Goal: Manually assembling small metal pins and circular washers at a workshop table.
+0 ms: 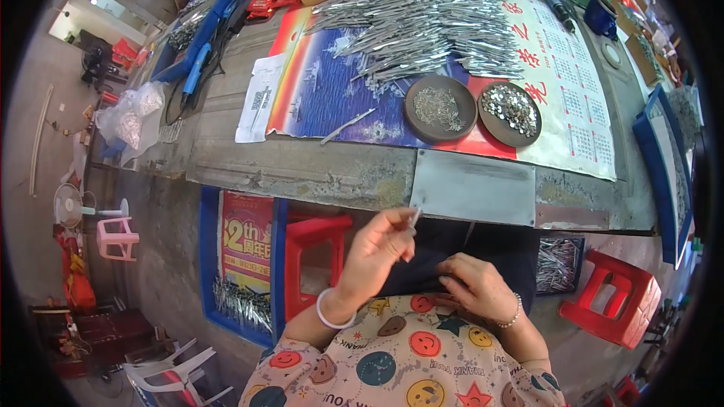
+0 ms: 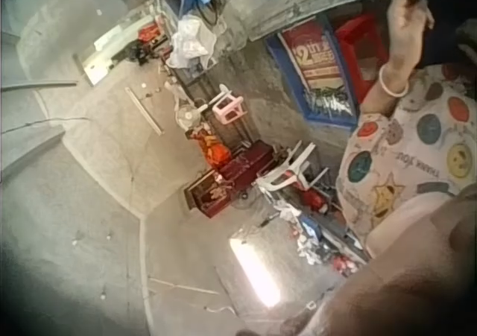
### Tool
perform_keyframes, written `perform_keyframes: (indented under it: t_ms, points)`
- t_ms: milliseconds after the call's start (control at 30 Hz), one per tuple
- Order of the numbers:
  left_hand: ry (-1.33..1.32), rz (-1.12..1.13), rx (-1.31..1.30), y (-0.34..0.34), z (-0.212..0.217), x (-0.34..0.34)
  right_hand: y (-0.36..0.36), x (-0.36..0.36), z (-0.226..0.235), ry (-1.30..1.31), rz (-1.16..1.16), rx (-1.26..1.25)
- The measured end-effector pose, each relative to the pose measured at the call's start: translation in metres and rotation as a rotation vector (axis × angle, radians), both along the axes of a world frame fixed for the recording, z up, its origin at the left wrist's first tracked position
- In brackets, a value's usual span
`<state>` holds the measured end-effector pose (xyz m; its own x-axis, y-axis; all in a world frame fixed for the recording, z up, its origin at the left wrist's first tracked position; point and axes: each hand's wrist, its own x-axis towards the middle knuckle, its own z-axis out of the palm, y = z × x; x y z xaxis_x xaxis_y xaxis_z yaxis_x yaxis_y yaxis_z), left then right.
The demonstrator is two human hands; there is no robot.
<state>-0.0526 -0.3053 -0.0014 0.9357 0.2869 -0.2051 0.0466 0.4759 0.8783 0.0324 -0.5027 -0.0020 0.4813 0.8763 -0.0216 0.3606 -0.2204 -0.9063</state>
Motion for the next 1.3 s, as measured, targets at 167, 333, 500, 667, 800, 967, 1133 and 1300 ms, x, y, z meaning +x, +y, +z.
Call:
perform_keyframes:
  t_ms: [167,333,500,667,800,967,1133,1300]
  points:
    - [-0.033,-0.110,-0.183,-0.013,-0.002,-0.009,-0.013,0.015,0.021,-0.070,-0.159,-0.018]
    - [-0.090,-0.243,-0.197,-0.013,0.001,-0.010,-0.017,0.028,0.031,-0.183,-0.250,0.004]
    - [-0.109,-0.238,-0.279,-0.015,0.005,-0.010,-0.007,0.043,0.043,-0.295,-0.291,-0.016]
    - [-0.091,-0.197,-0.356,-0.011,-0.002,-0.018,0.007,0.068,0.049,-0.371,-0.331,-0.005]
    - [-0.075,-0.187,-0.344,-0.004,-0.006,-0.025,0.026,0.095,0.054,-0.420,-0.352,-0.010]
    - [-0.035,-0.138,-0.356,0.002,-0.005,-0.027,0.060,0.130,0.048,-0.551,-0.294,-0.013]
    - [-0.037,-0.126,-0.316,0.005,-0.003,-0.029,0.100,0.156,0.031,-0.832,-0.128,-0.172]
    - [-0.021,-0.130,-0.307,0.007,-0.004,-0.028,0.124,0.167,0.016,-1.009,-0.111,-0.303]
